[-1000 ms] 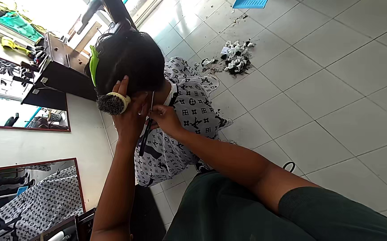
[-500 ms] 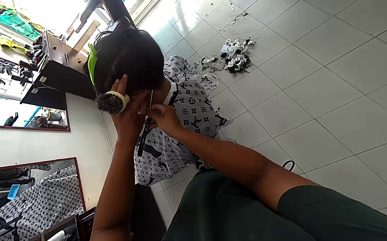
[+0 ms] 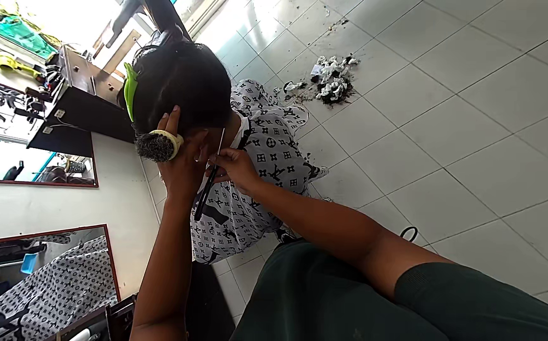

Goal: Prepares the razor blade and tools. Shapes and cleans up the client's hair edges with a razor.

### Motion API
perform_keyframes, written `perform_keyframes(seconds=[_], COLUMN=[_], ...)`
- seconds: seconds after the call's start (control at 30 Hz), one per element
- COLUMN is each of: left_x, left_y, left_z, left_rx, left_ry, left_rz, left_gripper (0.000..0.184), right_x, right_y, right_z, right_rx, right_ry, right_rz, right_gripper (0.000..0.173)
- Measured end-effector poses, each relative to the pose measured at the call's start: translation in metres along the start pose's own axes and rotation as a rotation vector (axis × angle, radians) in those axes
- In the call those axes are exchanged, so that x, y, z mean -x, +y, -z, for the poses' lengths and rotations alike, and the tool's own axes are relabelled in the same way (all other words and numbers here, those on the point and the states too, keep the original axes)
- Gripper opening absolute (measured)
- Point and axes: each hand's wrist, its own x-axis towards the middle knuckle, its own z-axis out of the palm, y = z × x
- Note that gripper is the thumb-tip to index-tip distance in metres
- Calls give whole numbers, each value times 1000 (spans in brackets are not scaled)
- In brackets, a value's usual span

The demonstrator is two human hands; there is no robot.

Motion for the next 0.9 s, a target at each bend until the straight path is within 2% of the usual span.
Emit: perform_keyframes(seconds=[0.1,0.2,0.23,0.33,0.37,0.4,0.47,0.5,0.53,0.57,0.6,0.7,0.73,0.8,0.87,0.9], left_x=[2,8,8,-6,-12,-16,-18,-16,-16,-18,-19,-13,-11,-3,1,0], left_y=[1,12,22,47,51,55,69,76,83,87,90,85,82,82,93,100], left_z=[-2,-1,0,0,-7,-18,-42,-52,-58,-60,-58,-53,-54,-58,-54,-48], left_rx=[116,398,527,1277,1464,1567,1569,1516,1450,1411,1383,1398,1452,1625,1798,1866], left_ry=[53,270,242,-122,-160,-127,-40,-95,-235,-354,-377,-73,-74,-275,-481,-528], left_rz=[-27,-115,-90,142,170,194,367,519,662,760,772,607,592,559,381,274], left_gripper=[23,24,25,43,46,45,37,32,27,21,19,14,17,27,43,46], right_x=[9,26,31,47,51,55,61,65,69,73,76,79,80,79,72,69], right_y=[0,-11,-18,-37,-44,-51,-63,-68,-71,-74,-78,-88,-90,-93,-95,-94], right_z=[18,55,71,125,142,156,178,186,194,200,206,219,222,224,218,210], right_rx=[-49,120,185,317,338,347,344,337,335,341,350,351,313,149,62,106], right_ry=[16,-12,-5,74,113,146,185,184,171,142,109,-32,-110,-336,-609,-673], right_rz=[-22,95,140,231,243,255,275,277,281,286,288,264,247,206,127,63], right_gripper=[14,16,19,26,26,27,29,31,32,33,34,38,39,42,41,41])
